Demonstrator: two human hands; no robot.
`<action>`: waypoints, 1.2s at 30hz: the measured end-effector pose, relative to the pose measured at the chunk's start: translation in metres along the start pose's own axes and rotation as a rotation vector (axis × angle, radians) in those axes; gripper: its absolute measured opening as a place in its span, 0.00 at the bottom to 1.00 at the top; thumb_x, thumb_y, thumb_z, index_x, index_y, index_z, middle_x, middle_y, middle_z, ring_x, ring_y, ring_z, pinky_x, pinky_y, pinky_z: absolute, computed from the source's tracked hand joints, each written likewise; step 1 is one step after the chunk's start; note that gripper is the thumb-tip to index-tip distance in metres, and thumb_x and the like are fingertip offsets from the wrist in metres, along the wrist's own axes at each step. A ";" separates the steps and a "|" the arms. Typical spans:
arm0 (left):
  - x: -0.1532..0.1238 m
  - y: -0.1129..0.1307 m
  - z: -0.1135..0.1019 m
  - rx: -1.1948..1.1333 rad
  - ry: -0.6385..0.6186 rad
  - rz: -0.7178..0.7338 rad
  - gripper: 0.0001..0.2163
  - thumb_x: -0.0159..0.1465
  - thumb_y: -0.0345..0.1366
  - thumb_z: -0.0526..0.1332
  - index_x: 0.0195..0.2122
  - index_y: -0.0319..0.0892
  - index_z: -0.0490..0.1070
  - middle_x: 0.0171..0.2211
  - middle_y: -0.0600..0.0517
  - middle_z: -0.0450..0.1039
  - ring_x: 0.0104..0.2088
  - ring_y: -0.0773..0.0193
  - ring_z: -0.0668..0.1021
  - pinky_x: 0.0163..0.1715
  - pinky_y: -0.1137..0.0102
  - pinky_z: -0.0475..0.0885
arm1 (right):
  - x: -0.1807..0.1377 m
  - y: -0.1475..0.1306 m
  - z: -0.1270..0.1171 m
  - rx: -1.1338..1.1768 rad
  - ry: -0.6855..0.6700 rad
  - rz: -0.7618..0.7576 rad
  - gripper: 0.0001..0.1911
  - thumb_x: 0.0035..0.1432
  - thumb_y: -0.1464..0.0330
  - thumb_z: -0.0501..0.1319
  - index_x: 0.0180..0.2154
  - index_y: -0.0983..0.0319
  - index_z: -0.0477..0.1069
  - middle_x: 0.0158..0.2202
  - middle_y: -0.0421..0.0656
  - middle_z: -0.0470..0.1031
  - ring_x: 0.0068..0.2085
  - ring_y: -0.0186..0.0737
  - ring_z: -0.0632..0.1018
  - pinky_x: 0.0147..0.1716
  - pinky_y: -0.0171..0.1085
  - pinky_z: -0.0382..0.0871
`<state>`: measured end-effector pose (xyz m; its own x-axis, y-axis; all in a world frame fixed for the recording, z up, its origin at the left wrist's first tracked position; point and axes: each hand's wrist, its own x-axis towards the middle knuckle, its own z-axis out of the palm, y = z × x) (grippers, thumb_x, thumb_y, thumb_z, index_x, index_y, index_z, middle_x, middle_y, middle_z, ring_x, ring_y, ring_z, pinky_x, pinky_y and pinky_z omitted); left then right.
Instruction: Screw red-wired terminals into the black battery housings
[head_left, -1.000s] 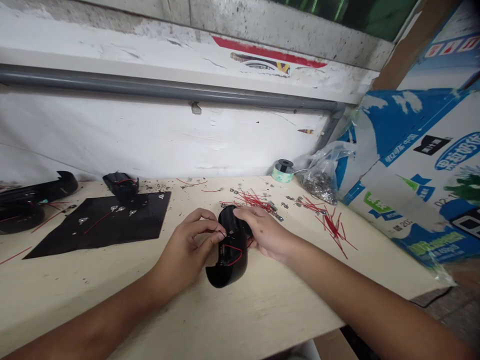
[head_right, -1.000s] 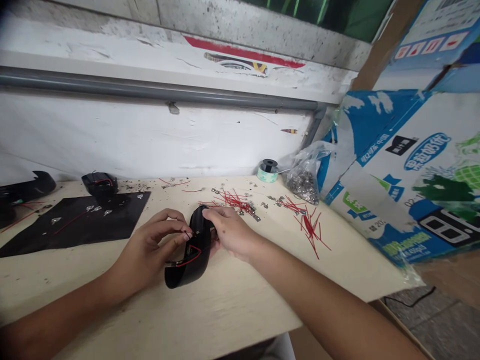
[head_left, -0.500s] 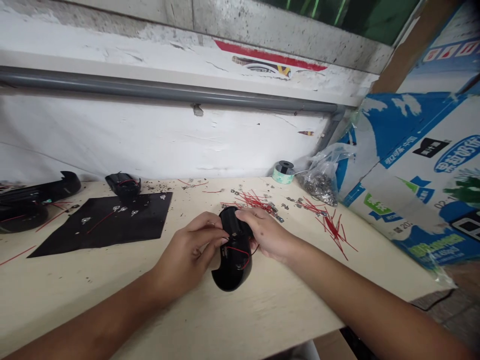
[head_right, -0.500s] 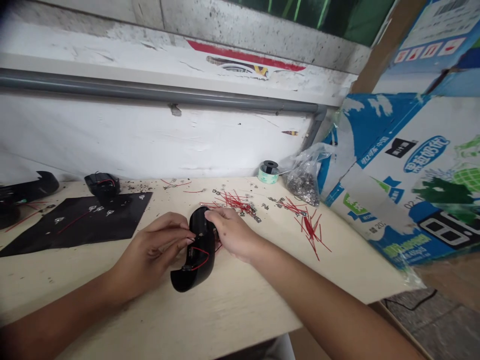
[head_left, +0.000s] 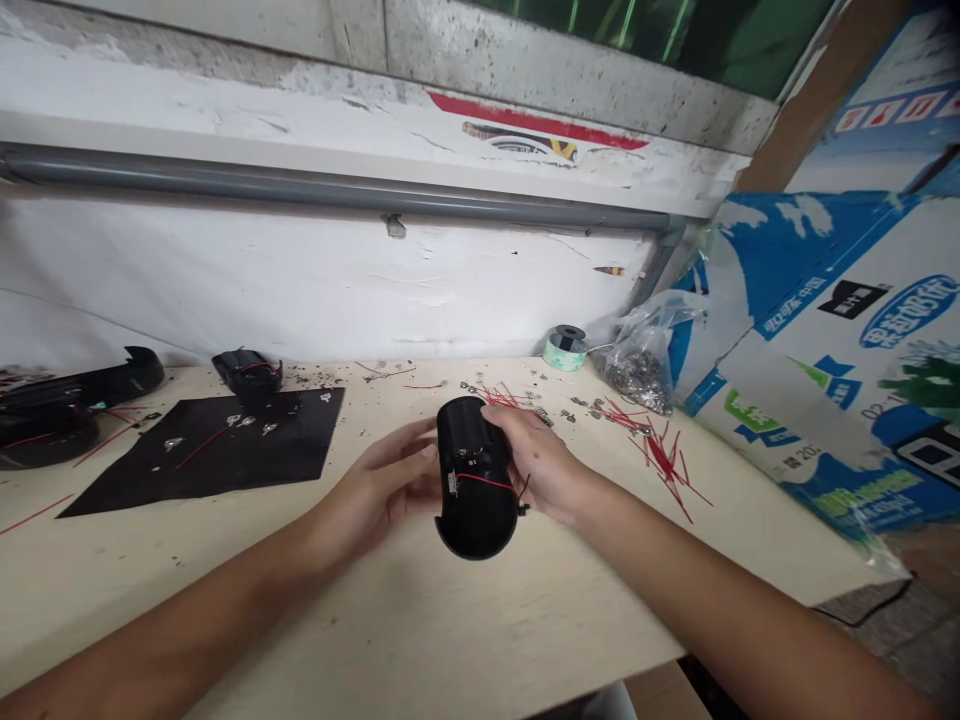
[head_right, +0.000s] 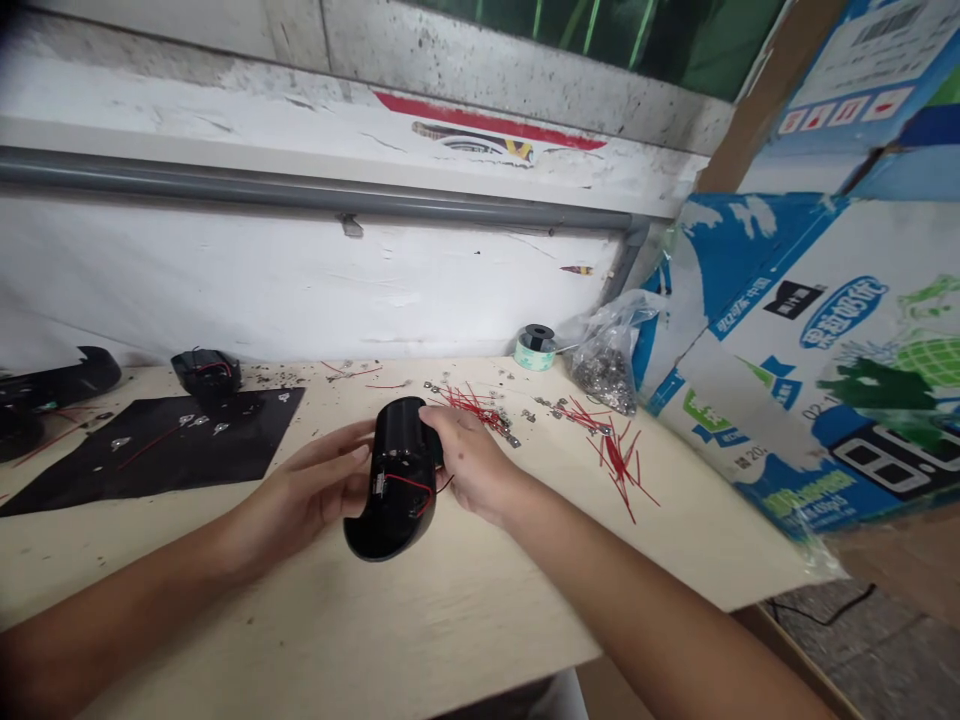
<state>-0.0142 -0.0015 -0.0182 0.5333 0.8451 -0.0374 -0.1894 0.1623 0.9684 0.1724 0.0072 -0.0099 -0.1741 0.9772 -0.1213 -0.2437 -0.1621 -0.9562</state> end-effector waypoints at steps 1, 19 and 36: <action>0.001 0.001 -0.001 -0.050 -0.059 -0.050 0.18 0.67 0.42 0.59 0.55 0.42 0.69 0.50 0.41 0.76 0.46 0.52 0.80 0.46 0.59 0.75 | 0.000 0.001 0.000 0.001 -0.017 -0.004 0.14 0.56 0.58 0.61 0.27 0.61 0.66 0.20 0.36 0.64 0.19 0.31 0.66 0.15 0.30 0.59; 0.004 -0.003 -0.003 -0.149 0.133 -0.036 0.14 0.65 0.39 0.63 0.51 0.48 0.65 0.39 0.51 0.76 0.36 0.64 0.79 0.37 0.68 0.75 | 0.003 -0.003 -0.012 -0.265 0.089 -0.491 0.08 0.62 0.63 0.60 0.40 0.59 0.70 0.24 0.35 0.67 0.25 0.34 0.70 0.28 0.35 0.66; 0.003 0.000 0.002 -0.066 0.122 -0.046 0.14 0.63 0.39 0.64 0.48 0.44 0.64 0.41 0.47 0.75 0.40 0.58 0.79 0.39 0.65 0.75 | 0.002 0.006 -0.005 -0.265 -0.083 -0.209 0.13 0.49 0.64 0.72 0.35 0.63 0.75 0.22 0.36 0.73 0.16 0.30 0.70 0.12 0.28 0.60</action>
<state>-0.0109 0.0002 -0.0184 0.4394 0.8909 -0.1150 -0.2230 0.2322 0.9468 0.1751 0.0092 -0.0171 -0.2263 0.9693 0.0961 -0.0282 0.0921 -0.9954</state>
